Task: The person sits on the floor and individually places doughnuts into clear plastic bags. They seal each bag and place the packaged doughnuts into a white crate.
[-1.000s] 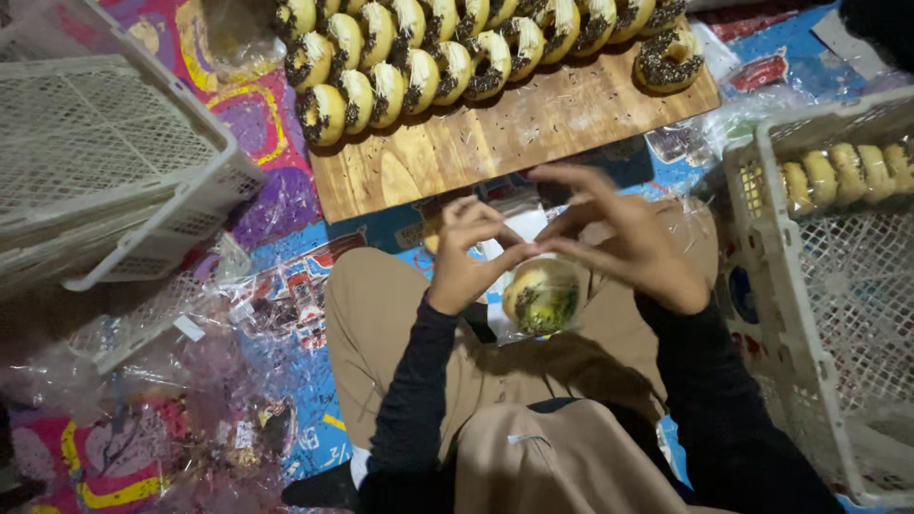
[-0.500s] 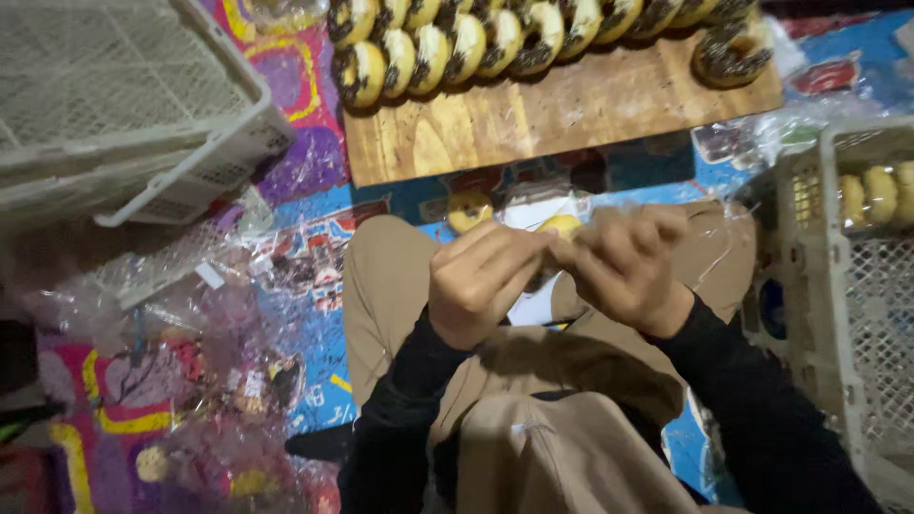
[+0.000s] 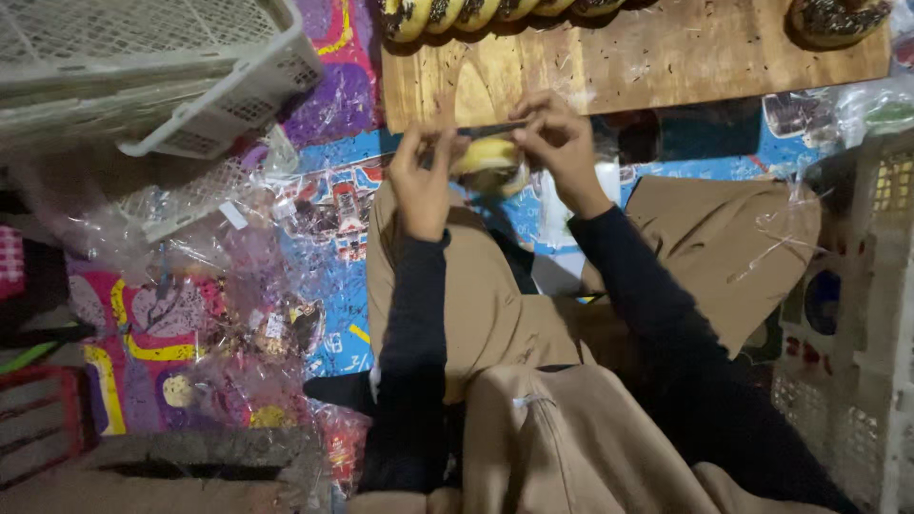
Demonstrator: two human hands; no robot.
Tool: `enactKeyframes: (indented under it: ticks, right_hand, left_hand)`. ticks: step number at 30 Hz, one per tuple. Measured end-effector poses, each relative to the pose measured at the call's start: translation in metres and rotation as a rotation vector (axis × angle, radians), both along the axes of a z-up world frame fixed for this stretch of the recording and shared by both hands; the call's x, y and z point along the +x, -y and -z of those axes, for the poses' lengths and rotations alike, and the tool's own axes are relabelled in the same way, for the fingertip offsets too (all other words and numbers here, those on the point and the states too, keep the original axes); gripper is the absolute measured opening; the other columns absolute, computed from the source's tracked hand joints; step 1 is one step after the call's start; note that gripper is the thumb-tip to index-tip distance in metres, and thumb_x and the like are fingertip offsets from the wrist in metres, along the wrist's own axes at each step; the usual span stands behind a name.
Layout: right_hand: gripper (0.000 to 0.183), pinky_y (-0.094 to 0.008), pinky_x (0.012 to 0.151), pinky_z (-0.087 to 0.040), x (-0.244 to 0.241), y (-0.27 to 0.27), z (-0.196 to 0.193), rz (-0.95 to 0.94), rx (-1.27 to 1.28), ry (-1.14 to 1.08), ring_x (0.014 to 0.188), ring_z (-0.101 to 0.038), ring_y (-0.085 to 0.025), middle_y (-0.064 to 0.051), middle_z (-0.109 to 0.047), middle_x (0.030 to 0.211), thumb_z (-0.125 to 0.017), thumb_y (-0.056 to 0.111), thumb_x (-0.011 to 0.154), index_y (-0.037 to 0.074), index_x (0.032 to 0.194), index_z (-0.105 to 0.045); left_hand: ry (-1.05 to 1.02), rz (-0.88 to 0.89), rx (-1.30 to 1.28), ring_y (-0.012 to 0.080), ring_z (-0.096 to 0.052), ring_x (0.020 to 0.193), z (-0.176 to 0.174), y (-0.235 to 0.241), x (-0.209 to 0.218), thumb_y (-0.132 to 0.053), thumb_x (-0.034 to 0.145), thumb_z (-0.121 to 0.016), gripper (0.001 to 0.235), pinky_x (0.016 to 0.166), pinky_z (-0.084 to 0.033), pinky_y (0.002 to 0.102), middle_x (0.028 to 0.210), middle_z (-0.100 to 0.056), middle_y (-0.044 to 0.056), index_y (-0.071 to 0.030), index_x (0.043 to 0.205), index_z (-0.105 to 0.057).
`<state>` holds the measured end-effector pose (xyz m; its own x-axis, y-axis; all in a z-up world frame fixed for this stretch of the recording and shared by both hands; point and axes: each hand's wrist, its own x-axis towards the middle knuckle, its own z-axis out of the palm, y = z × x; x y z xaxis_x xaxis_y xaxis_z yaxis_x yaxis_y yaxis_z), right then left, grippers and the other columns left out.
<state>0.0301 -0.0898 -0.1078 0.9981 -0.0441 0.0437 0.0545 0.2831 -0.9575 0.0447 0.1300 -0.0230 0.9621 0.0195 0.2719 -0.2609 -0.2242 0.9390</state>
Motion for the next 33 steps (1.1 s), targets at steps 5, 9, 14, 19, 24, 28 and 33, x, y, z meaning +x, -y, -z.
enactKeyframes:
  ticks: [5,9,14,19,24,28,33]
  right_hand:
    - [0.016,-0.024,0.070,-0.052,-0.090,-0.077,0.077,0.200,-0.169,-0.326,0.080,-0.061,-0.008,0.000,-0.067,0.087,-0.075,0.016,0.090,0.004,0.096,-0.066]
    - [0.019,-0.027,0.069,-0.050,-0.121,-0.044,0.108,-0.012,-0.370,-0.371,0.077,-0.060,-0.009,-0.003,-0.071,0.082,-0.080,0.023,0.091,0.005,0.088,-0.078]
    - [0.030,-0.048,0.071,-0.047,-0.050,0.059,0.123,0.073,-1.321,0.144,0.081,-0.063,-0.034,-0.012,-0.065,0.084,-0.075,0.027,0.077,0.003,0.094,-0.071]
    - [0.015,-0.047,0.086,-0.044,-0.009,0.087,0.131,-0.195,-1.775,0.244,0.092,-0.067,-0.029,-0.007,-0.070,0.089,-0.073,0.028,0.072,0.015,0.078,-0.071]
    - [0.012,-0.045,0.099,-0.043,-0.032,0.077,0.107,-0.300,-1.866,0.351,0.094,-0.066,-0.020,-0.002,-0.071,0.092,-0.069,0.027,0.088,0.017,0.093,-0.073]
    - [0.017,-0.054,0.103,-0.039,-0.099,0.093,0.067,-0.160,-1.780,0.271,0.105,-0.066,-0.021,0.000,-0.072,0.099,-0.065,0.022,0.087,0.019,0.098,-0.077]
    - [0.042,-0.069,0.120,-0.023,-0.167,0.141,0.067,0.305,-1.826,0.071,0.135,-0.054,-0.028,-0.010,-0.063,0.141,-0.064,0.027,0.102,0.011,0.139,-0.076]
  left_hand:
    - [-0.454,-0.148,0.523,0.0273,-0.071,0.068,0.062,-0.049,-0.082,-0.036,0.099,-0.072,0.033,0.064,-0.052,0.041,0.077,-0.071,0.013,-0.005,0.090,-0.072]
    - [-0.341,-0.131,0.648,0.0276,-0.068,0.066,0.096,-0.041,-0.094,-0.029,0.087,-0.079,0.025,0.059,-0.050,0.040,0.072,-0.070,0.009,-0.005,0.087,-0.069]
    - [-0.334,-0.017,0.299,0.0282,-0.064,0.064,0.141,0.004,0.002,-0.024,0.090,-0.079,0.028,0.061,-0.050,0.039,0.071,-0.065,0.011,-0.001,0.085,-0.063]
    - [-0.050,-0.129,0.770,0.0433,-0.060,0.097,0.142,0.037,0.028,-0.014,0.083,-0.077,0.037,0.083,-0.050,0.050,0.110,-0.061,0.024,0.003,0.113,-0.062]
    - [0.103,0.169,0.369,0.0367,-0.057,0.129,0.139,0.079,-0.018,-0.016,0.093,-0.070,0.040,0.111,-0.044,0.044,0.129,-0.062,0.017,-0.002,0.130,-0.059]
    - [-0.434,0.423,0.139,0.0325,-0.068,0.124,0.136,0.149,-0.035,-0.025,0.098,-0.069,0.036,0.108,-0.052,0.042,0.130,-0.071,0.018,-0.005,0.128,-0.068]
    - [0.327,0.710,0.423,0.0285,-0.058,0.136,0.084,0.205,-0.100,-0.029,0.100,-0.062,0.035,0.122,-0.039,0.056,0.130,-0.067,0.007,-0.020,0.133,-0.071]
